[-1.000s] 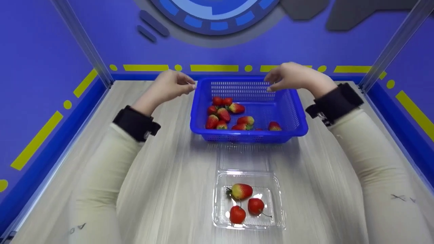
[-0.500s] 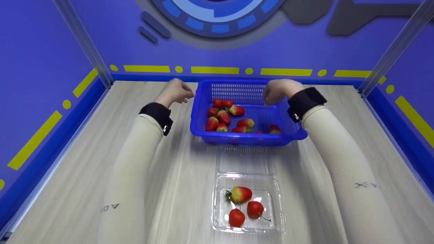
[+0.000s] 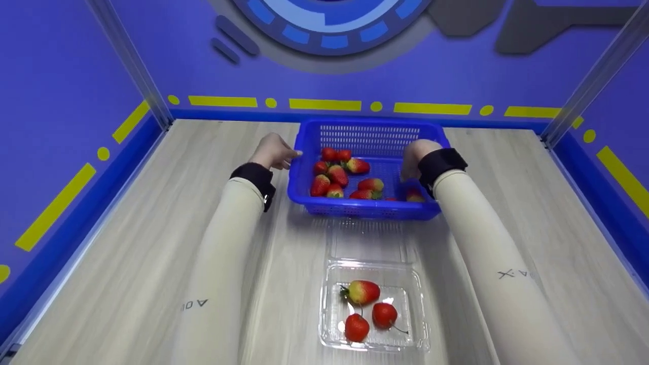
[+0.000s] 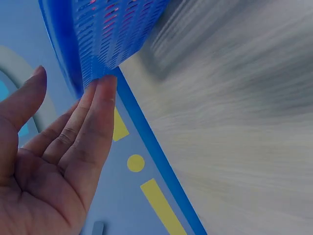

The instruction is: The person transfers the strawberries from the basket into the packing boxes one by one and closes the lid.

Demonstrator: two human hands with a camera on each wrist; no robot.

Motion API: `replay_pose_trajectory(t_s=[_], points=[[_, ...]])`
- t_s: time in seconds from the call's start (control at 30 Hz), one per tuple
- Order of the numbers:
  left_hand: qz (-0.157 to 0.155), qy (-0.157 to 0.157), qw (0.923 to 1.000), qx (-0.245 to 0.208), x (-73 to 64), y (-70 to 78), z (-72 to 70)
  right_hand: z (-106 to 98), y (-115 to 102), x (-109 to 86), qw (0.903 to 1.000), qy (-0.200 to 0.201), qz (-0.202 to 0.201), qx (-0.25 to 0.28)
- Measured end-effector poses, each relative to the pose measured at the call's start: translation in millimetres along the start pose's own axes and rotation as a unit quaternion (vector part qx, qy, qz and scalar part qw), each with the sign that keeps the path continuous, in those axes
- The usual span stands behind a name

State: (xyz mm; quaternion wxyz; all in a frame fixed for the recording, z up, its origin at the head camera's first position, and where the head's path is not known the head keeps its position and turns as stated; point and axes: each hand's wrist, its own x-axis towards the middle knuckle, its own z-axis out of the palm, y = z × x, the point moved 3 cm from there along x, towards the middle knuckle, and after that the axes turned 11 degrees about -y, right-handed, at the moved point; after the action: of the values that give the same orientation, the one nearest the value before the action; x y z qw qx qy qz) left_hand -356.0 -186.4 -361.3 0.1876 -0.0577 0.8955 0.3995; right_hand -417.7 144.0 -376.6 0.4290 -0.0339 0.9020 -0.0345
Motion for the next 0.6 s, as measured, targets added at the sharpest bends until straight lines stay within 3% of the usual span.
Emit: replay_pose_trajectory(t_s=[0.3,0.4,0.47,0.6], points=[[-0.028,-0.025,0.9977,-0.056,4.0,1.2,5.1,16.1,8.2,4.9,0.9974,-0.062,0.035,-0.015],[-0.045,-0.048,0.9944,-0.083,3.0,0.6,7.4,22.6,9.4,2.8,0.9959,-0.066,0.056,0.027],[-0.056,-0.059,0.9923,-0.093,3.2,-0.5,9.0,26.1,8.8,-1.1,0.9964,-0.046,0.057,0.043],[-0.062,-0.06,0.9905,-0.107,5.2,-1.7,10.9,30.4,7.0,-14.0,0.9966,0.045,0.023,0.066]])
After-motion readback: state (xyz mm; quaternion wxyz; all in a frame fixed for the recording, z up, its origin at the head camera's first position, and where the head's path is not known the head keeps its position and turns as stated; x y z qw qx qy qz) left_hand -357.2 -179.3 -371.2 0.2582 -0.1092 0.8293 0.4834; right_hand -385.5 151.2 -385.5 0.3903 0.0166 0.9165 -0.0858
